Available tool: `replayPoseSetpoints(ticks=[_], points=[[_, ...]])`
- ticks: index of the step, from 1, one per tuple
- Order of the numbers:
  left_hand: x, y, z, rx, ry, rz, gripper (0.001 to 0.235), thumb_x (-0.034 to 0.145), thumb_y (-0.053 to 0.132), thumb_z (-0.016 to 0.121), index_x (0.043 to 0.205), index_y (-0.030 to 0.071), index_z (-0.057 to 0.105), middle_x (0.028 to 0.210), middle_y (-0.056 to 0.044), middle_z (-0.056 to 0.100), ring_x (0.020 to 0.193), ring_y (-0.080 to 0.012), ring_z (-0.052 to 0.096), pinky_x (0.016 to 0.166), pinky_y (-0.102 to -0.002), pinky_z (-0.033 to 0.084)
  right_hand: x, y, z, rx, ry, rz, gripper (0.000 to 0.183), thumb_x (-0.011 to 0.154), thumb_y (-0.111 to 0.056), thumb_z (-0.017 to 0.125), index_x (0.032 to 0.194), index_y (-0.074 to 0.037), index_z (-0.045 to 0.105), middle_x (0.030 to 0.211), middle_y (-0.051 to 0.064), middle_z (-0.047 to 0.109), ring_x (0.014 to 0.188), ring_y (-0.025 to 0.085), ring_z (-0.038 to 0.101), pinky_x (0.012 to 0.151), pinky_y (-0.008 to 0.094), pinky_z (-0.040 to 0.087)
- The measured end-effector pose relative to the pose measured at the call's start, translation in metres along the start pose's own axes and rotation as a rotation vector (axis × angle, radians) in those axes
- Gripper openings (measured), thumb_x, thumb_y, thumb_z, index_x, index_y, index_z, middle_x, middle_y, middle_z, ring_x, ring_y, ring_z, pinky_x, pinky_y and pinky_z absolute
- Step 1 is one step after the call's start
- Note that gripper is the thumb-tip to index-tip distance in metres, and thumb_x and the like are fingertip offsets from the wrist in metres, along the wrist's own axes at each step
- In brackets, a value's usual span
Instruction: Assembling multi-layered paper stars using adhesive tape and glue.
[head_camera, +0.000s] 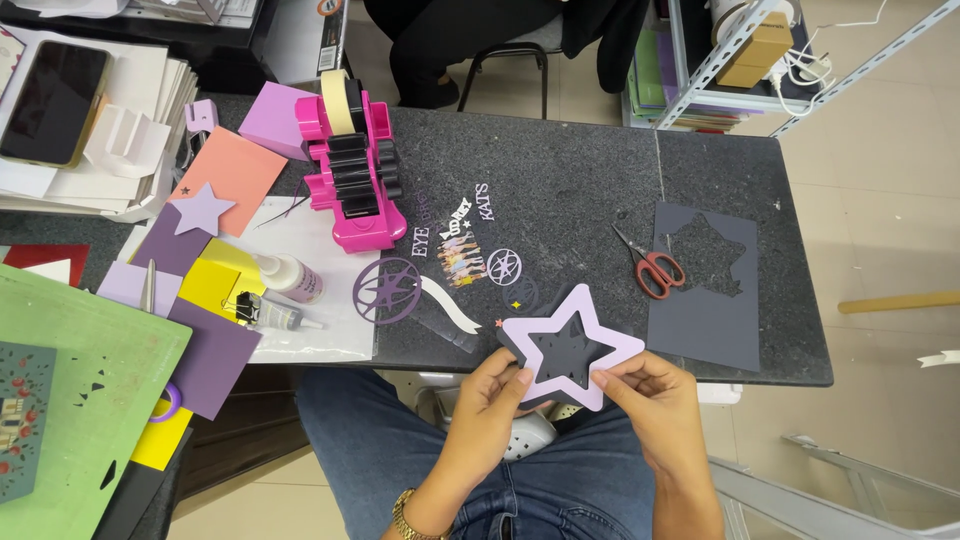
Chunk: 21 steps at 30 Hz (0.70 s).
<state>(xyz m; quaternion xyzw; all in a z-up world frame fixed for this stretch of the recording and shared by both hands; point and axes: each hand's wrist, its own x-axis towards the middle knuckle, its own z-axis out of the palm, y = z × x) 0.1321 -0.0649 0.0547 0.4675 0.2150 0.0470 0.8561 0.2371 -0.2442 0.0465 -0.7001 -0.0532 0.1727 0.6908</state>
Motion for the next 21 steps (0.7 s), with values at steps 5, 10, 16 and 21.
replayPoseSetpoints(ticks=[5,10,16,21], points=[[0.001,-0.003,-0.002,0.029,-0.039,-0.003,0.041,0.100,0.022,0.055,0.138,0.007,0.061,0.116,-0.012,0.077,0.109,-0.0208,0.073,0.092,-0.038,0.066,0.000,-0.004,0.002,0.016,0.002,-0.032,0.016,0.081,0.006,0.081,0.080,-0.004,0.068,0.077,0.010,0.076,0.070,0.014,0.069,0.065,0.025,0.057],[0.001,-0.004,-0.003,0.034,-0.070,0.008,0.043,0.100,0.023,0.055,0.140,0.008,0.059,0.122,-0.011,0.076,0.112,-0.0213,0.073,0.093,-0.038,0.066,-0.001,-0.015,0.011,0.092,0.055,0.047,0.030,0.080,0.007,0.079,0.098,-0.006,0.059,0.081,0.019,0.078,0.069,0.021,0.072,0.065,0.032,0.060],[0.001,-0.004,-0.005,0.023,-0.100,0.011,0.045,0.101,0.021,0.053,0.145,0.009,0.055,0.124,-0.011,0.074,0.114,-0.0217,0.072,0.095,-0.039,0.065,-0.002,-0.023,0.016,0.080,0.050,0.026,0.062,0.080,0.008,0.075,0.137,-0.009,0.059,0.073,0.014,0.072,0.066,0.017,0.066,0.068,0.030,0.057],[0.003,-0.005,-0.006,-0.002,-0.099,0.007,0.047,0.101,0.020,0.054,0.146,0.008,0.053,0.126,-0.012,0.074,0.113,-0.0211,0.071,0.095,-0.038,0.064,-0.002,-0.022,0.015,0.064,0.025,-0.001,0.067,0.082,0.007,0.074,0.145,-0.006,0.057,0.079,0.015,0.074,0.072,0.017,0.068,0.075,0.028,0.056]])
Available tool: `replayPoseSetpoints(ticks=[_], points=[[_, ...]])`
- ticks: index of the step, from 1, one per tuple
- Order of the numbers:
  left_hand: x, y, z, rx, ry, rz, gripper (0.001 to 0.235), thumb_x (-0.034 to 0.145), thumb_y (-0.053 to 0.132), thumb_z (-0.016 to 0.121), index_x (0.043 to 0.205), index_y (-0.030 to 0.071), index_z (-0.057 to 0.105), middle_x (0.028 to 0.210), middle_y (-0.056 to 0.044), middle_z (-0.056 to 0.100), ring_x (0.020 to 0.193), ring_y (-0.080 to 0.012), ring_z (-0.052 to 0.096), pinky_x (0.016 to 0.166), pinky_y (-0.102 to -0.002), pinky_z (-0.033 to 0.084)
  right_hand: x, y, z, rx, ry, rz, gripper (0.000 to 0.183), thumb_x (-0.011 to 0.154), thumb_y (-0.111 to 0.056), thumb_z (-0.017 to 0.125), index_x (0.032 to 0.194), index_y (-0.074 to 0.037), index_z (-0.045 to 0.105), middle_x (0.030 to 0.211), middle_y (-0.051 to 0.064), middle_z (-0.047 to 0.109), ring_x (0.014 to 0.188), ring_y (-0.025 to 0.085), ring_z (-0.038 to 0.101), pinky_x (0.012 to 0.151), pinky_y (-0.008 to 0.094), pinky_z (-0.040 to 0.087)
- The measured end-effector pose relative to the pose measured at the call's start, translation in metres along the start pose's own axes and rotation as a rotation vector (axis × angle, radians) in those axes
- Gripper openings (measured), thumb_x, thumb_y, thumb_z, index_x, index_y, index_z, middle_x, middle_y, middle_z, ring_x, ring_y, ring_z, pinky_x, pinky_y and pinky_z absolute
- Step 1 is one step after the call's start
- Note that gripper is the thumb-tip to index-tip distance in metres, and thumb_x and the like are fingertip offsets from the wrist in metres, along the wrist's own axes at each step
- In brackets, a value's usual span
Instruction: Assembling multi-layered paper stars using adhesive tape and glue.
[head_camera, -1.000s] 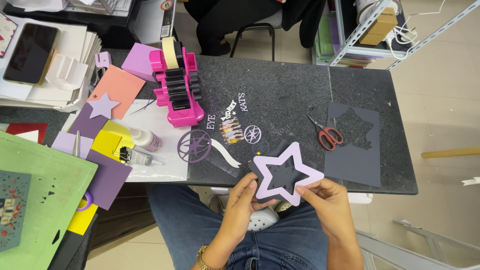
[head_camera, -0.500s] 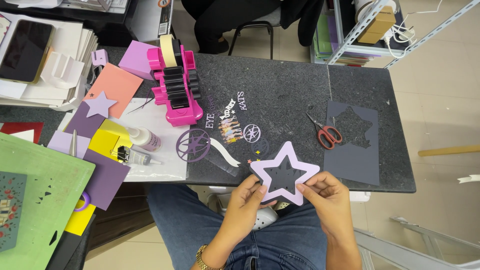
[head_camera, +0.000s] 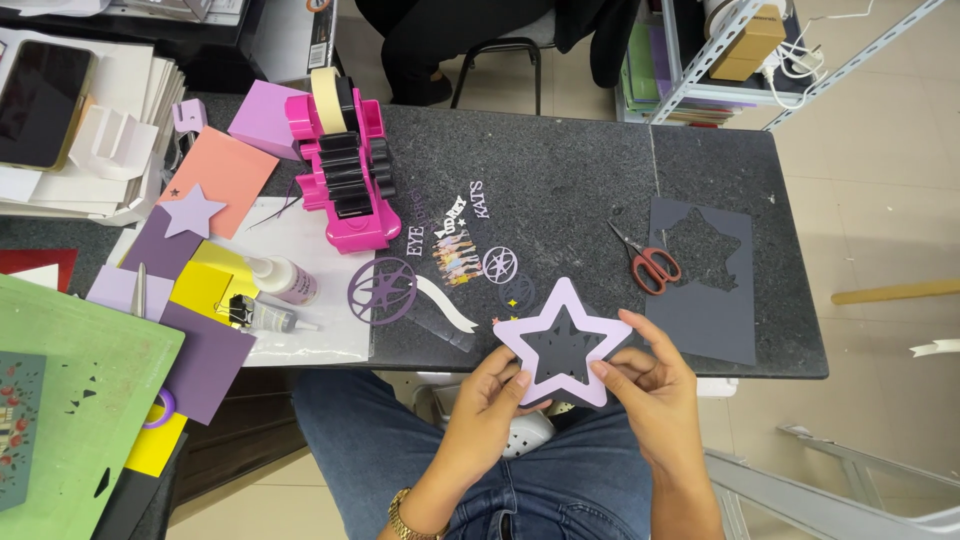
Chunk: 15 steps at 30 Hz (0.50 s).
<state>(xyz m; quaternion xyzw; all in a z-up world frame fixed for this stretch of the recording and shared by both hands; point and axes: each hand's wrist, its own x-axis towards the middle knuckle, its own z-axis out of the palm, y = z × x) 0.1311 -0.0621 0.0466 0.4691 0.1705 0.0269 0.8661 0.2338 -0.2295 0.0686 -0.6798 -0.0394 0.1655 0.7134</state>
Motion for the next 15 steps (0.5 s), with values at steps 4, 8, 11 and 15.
replayPoseSetpoints(ticks=[4,8,11,15], points=[[0.003,0.001,-0.003,-0.072,0.037,0.168,0.054,0.096,0.013,0.065,0.147,0.007,0.049,0.128,-0.017,0.073,0.105,-0.0200,0.072,0.093,-0.032,0.058,-0.001,-0.003,-0.001,-0.026,0.010,-0.001,0.066,0.082,0.007,0.075,0.144,-0.006,0.057,0.080,0.013,0.073,0.075,0.017,0.069,0.078,0.028,0.057],[0.006,0.010,-0.013,0.055,0.251,0.199,0.049,0.093,0.009,0.067,0.142,0.007,0.059,0.118,-0.013,0.078,0.101,-0.0198,0.075,0.091,-0.032,0.061,-0.001,-0.002,-0.004,-0.037,-0.021,-0.015,0.066,0.082,0.007,0.074,0.144,-0.005,0.056,0.084,0.014,0.075,0.078,0.018,0.071,0.078,0.028,0.057],[0.007,0.012,-0.018,0.118,0.289,0.225,0.040,0.093,0.007,0.068,0.133,0.004,0.068,0.109,-0.014,0.081,0.088,-0.0195,0.077,0.079,-0.031,0.067,-0.002,-0.001,-0.005,-0.052,-0.037,-0.022,0.066,0.082,0.007,0.075,0.144,-0.005,0.057,0.083,0.012,0.075,0.078,0.017,0.069,0.079,0.027,0.056],[0.007,0.016,-0.020,0.170,0.292,0.236,0.040,0.090,0.005,0.072,0.130,0.006,0.071,0.104,-0.014,0.082,0.079,-0.0175,0.077,0.074,-0.027,0.068,-0.004,-0.005,-0.005,-0.069,-0.070,-0.009,0.065,0.082,0.007,0.074,0.144,-0.005,0.057,0.080,0.011,0.074,0.077,0.016,0.068,0.076,0.026,0.055]])
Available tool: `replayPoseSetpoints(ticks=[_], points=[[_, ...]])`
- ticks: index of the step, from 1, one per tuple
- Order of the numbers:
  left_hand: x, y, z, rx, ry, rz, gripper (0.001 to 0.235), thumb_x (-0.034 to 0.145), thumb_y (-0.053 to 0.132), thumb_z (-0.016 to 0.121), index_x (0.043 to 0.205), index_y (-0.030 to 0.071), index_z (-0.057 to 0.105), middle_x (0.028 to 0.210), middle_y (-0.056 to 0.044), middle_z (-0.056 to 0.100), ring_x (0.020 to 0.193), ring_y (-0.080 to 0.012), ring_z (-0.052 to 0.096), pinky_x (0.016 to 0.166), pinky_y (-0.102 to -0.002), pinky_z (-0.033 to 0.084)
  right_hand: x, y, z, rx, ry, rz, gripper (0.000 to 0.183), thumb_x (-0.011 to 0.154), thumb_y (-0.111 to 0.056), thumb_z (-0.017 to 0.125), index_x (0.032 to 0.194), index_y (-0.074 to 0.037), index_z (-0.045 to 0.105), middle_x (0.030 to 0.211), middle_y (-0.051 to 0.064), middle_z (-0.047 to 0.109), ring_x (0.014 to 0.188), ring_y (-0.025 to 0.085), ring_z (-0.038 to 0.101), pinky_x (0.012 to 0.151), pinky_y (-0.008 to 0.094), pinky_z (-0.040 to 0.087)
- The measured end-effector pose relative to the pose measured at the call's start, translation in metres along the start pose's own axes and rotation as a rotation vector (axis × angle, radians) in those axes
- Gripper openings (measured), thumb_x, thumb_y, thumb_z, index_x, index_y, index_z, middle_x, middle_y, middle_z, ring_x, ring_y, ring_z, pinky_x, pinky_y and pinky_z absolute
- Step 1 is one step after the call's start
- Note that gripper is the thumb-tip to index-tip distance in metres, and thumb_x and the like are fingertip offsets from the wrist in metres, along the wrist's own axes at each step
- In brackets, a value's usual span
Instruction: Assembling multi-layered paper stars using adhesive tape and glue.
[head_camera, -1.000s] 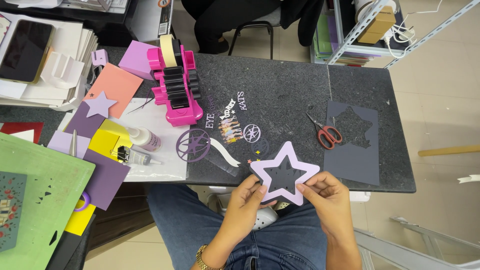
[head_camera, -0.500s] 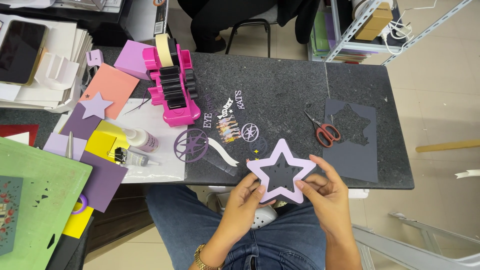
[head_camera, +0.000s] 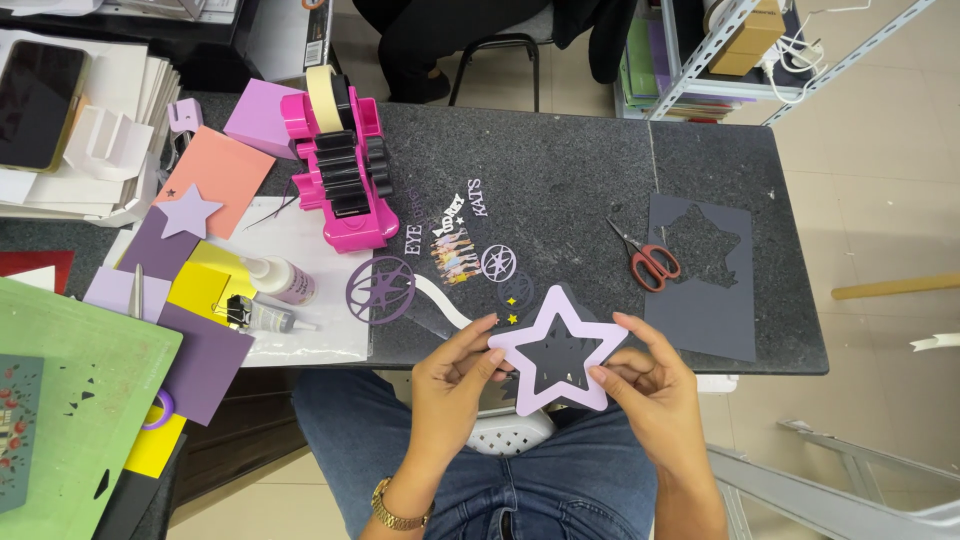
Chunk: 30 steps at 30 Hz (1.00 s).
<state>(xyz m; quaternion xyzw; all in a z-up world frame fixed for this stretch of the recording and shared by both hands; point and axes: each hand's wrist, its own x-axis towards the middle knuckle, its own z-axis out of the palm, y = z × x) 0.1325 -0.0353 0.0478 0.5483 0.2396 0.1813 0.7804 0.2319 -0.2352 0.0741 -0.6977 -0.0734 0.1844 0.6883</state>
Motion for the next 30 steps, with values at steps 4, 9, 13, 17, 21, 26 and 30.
replayPoseSetpoints(ticks=[4,9,13,17,21,26,30], points=[[0.000,-0.001,-0.004,-0.009,0.015,0.005,0.029,0.088,0.003,0.075,0.117,0.004,0.078,0.108,-0.013,0.082,0.077,-0.0209,0.079,0.070,-0.027,0.068,-0.001,-0.001,-0.001,0.020,-0.016,-0.016,0.063,0.084,0.007,0.073,0.144,-0.004,0.057,0.084,0.014,0.076,0.079,0.018,0.071,0.081,0.029,0.058],[-0.001,0.000,-0.005,0.008,0.039,0.038,0.026,0.085,0.003,0.077,0.111,0.002,0.080,0.102,-0.014,0.083,0.085,-0.0170,0.078,0.072,-0.026,0.068,-0.001,0.004,-0.002,0.019,-0.019,-0.041,0.063,0.084,0.005,0.073,0.144,-0.005,0.057,0.083,0.013,0.076,0.076,0.015,0.068,0.074,0.025,0.054],[-0.001,-0.006,-0.006,-0.013,0.030,0.064,0.025,0.085,0.001,0.077,0.110,0.001,0.080,0.104,-0.015,0.083,0.086,-0.0166,0.078,0.074,-0.027,0.068,-0.002,0.007,-0.001,0.029,0.003,-0.059,0.059,0.085,0.004,0.073,0.141,-0.006,0.058,0.081,0.013,0.076,0.073,0.015,0.069,0.071,0.026,0.056],[-0.001,-0.009,-0.009,-0.009,0.051,0.047,0.024,0.082,0.000,0.080,0.106,0.000,0.081,0.097,-0.015,0.083,0.080,-0.0180,0.078,0.074,-0.029,0.070,-0.001,0.014,-0.003,0.055,0.013,-0.091,0.051,0.086,0.003,0.073,0.135,-0.006,0.061,0.073,0.009,0.072,0.066,0.013,0.065,0.065,0.024,0.054],[-0.001,-0.012,-0.011,-0.006,0.047,0.033,0.022,0.081,0.000,0.081,0.103,-0.001,0.082,0.092,-0.016,0.083,0.078,-0.0194,0.078,0.072,-0.029,0.071,-0.001,0.017,-0.004,0.036,0.018,-0.122,0.046,0.089,0.002,0.071,0.133,-0.005,0.062,0.068,0.007,0.069,0.063,0.011,0.062,0.062,0.023,0.053],[-0.001,-0.018,-0.015,-0.003,0.052,-0.020,0.021,0.080,-0.002,0.081,0.101,-0.002,0.083,0.086,-0.017,0.083,0.076,-0.0203,0.078,0.071,-0.028,0.070,0.000,0.025,-0.006,0.049,0.039,-0.081,0.042,0.090,0.002,0.070,0.131,-0.004,0.065,0.070,0.007,0.070,0.066,0.011,0.064,0.064,0.022,0.052],[0.000,-0.015,-0.017,0.076,0.144,-0.097,0.023,0.077,-0.004,0.083,0.101,-0.004,0.084,0.085,-0.019,0.084,0.072,-0.0190,0.078,0.071,-0.027,0.068,0.007,0.041,-0.018,0.035,-0.053,-0.211,0.035,0.097,-0.003,0.063,0.131,0.002,0.062,0.077,0.016,0.074,0.069,0.020,0.068,0.070,0.030,0.058]])
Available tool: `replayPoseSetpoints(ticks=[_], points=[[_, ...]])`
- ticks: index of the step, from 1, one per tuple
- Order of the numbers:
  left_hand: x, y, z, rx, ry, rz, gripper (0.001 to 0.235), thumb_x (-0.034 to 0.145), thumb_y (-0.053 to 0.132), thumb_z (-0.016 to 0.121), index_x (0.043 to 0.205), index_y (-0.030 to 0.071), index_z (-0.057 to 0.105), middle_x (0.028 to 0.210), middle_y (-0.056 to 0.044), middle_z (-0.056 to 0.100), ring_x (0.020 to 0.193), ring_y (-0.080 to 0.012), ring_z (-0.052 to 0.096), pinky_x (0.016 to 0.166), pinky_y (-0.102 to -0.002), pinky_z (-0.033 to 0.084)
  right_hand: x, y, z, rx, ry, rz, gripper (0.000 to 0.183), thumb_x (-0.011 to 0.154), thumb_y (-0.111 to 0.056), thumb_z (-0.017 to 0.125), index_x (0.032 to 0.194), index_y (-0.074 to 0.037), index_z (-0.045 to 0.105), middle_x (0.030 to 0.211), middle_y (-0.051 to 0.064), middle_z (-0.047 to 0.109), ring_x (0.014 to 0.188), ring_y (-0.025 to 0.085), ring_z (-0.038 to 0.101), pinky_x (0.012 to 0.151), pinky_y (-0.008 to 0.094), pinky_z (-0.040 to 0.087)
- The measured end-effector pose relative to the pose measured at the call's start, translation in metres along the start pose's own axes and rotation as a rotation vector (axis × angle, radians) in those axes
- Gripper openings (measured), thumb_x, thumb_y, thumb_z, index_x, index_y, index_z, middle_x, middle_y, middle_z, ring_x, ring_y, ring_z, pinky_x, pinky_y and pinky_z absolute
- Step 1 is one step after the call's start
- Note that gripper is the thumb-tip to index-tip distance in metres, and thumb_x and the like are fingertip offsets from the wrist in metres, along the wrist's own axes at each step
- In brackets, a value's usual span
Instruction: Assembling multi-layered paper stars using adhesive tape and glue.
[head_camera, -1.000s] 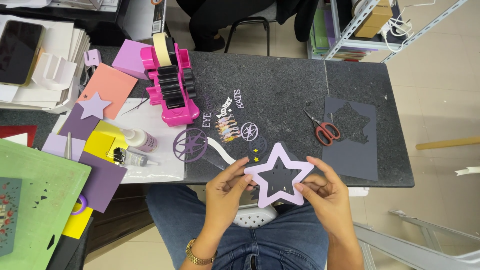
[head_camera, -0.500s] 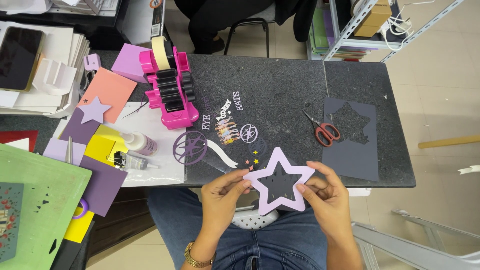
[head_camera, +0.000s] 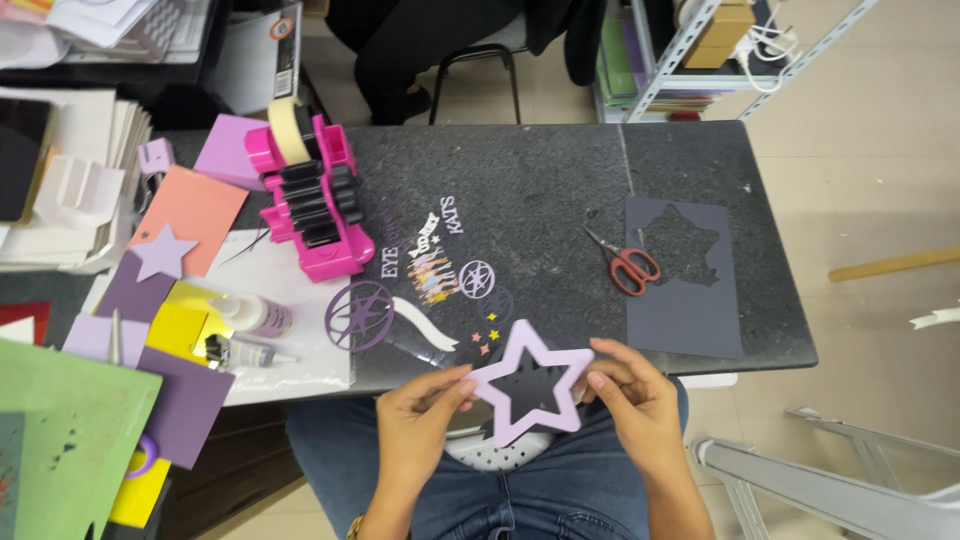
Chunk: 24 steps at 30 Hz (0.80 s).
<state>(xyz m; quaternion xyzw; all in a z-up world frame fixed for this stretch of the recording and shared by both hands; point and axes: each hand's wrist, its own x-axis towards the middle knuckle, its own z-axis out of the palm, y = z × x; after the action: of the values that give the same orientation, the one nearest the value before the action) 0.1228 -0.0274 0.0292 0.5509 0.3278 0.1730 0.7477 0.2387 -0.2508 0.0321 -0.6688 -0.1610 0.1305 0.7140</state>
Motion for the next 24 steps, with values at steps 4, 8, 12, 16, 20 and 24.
replayPoseSetpoints(ticks=[4,8,12,16,20,24], points=[[0.001,-0.010,-0.014,0.015,0.027,-0.007,0.023,0.079,-0.006,0.081,0.101,-0.008,0.083,0.080,-0.021,0.082,0.071,-0.0208,0.077,0.069,-0.028,0.067,0.028,0.020,-0.034,-0.622,0.208,-0.136,0.037,0.094,-0.013,0.069,0.131,-0.011,0.068,0.131,0.007,0.070,0.129,0.020,0.061,0.105,0.033,0.050],[0.001,-0.014,-0.023,0.068,0.102,-0.115,0.026,0.078,-0.004,0.082,0.104,-0.009,0.083,0.081,-0.023,0.083,0.072,-0.0227,0.076,0.069,-0.031,0.066,0.061,0.035,-0.048,-1.138,0.160,0.023,0.068,0.093,-0.052,0.059,0.155,-0.029,0.042,0.168,0.014,0.025,0.156,0.041,0.013,0.117,0.066,0.015],[-0.001,-0.021,-0.029,0.058,0.139,-0.186,0.026,0.079,-0.008,0.080,0.104,-0.013,0.083,0.080,-0.028,0.082,0.071,-0.0275,0.076,0.066,-0.034,0.066,0.087,0.051,-0.057,-1.409,0.040,0.115,0.068,0.094,-0.065,0.045,0.155,-0.037,0.040,0.170,0.004,0.023,0.156,0.036,0.016,0.114,0.074,0.015],[0.003,-0.036,-0.035,0.066,0.192,-0.182,0.027,0.076,-0.010,0.082,0.104,-0.013,0.083,0.078,-0.029,0.082,0.070,-0.0282,0.076,0.066,-0.034,0.066,0.108,0.049,-0.071,-1.408,0.031,0.074,0.066,0.094,-0.066,0.044,0.154,-0.037,0.042,0.170,0.002,0.026,0.156,0.033,0.019,0.115,0.073,0.014],[0.005,-0.030,-0.026,0.057,0.179,-0.204,0.028,0.078,-0.008,0.082,0.105,-0.012,0.084,0.082,-0.029,0.084,0.072,-0.0281,0.077,0.065,-0.033,0.064,0.132,0.047,-0.090,-1.380,-0.007,0.069,0.065,0.093,-0.065,0.045,0.153,-0.039,0.043,0.170,0.000,0.027,0.157,0.029,0.020,0.117,0.071,0.012],[0.010,-0.043,-0.020,0.003,0.056,-0.080,0.026,0.076,-0.008,0.082,0.102,-0.011,0.084,0.077,-0.026,0.083,0.069,-0.0253,0.078,0.063,-0.031,0.066,0.156,0.041,-0.109,-1.371,-0.031,0.103,0.065,0.093,-0.065,0.044,0.153,-0.041,0.042,0.170,-0.001,0.026,0.157,0.028,0.019,0.118,0.069,0.011]])
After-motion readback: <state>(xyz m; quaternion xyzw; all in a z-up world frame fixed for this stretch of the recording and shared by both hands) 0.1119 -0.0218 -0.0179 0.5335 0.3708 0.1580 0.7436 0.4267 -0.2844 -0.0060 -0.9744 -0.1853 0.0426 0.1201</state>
